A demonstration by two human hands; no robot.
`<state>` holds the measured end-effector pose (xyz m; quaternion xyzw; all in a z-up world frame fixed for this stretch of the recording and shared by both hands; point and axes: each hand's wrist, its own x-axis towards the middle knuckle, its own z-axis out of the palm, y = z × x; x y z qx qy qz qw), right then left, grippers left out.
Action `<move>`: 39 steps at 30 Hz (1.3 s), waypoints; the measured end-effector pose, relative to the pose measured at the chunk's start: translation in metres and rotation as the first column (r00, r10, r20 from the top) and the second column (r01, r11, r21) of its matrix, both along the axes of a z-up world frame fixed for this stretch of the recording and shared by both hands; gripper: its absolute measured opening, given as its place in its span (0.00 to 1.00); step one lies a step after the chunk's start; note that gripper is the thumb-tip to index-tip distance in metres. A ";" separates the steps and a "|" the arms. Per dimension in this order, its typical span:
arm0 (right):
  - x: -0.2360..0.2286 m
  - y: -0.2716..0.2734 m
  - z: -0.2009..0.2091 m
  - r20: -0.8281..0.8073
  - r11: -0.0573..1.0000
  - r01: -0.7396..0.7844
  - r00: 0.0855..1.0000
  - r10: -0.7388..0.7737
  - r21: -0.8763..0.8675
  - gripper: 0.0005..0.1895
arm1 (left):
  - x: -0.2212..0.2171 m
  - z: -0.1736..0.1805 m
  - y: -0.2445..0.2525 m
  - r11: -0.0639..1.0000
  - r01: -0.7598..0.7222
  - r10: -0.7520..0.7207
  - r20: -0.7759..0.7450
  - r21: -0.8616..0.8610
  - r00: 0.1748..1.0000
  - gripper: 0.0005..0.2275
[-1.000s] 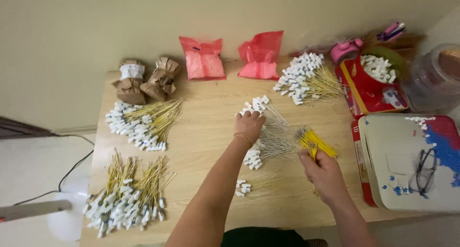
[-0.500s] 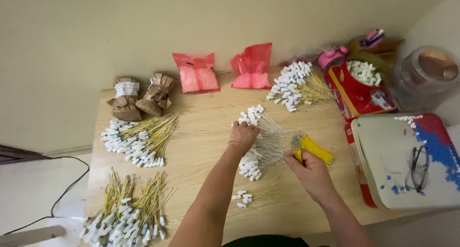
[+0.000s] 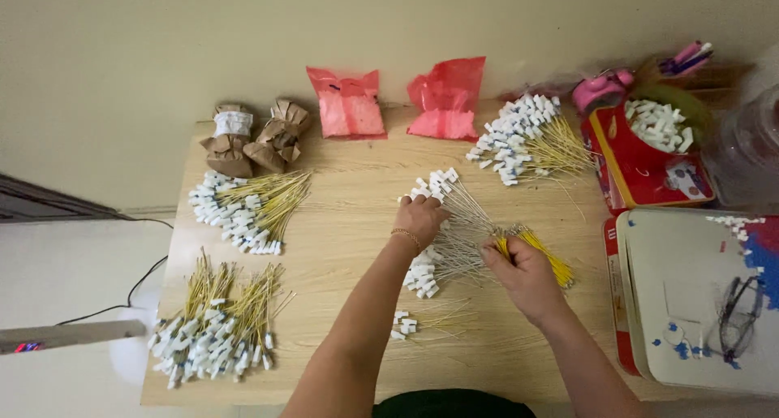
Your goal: Assemble small plastic components onto thin wires and organize them into groups.
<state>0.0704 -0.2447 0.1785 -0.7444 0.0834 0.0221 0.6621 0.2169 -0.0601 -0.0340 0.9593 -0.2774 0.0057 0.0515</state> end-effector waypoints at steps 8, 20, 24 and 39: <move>-0.002 -0.050 -0.004 -0.029 1.000 -0.023 0.999 0.023 0.000 0.10 | 0.006 0.002 -0.013 0.994 -0.020 0.020 0.000 0.108 1.000 0.09; 0.013 -0.029 0.017 0.013 0.999 -0.046 0.999 0.046 0.003 0.10 | 0.002 0.070 0.014 0.958 -0.177 0.081 -0.381 -0.224 0.921 0.08; 0.024 -0.017 -0.008 0.132 0.933 -0.067 0.984 0.121 -0.355 0.15 | -0.028 0.085 0.019 0.804 -0.452 0.184 -0.562 -0.385 0.806 0.13; 0.023 0.016 -0.007 0.194 0.849 -0.154 0.939 0.285 -0.505 0.10 | -0.080 0.071 0.027 0.787 -0.465 0.354 -0.320 -0.406 0.879 0.10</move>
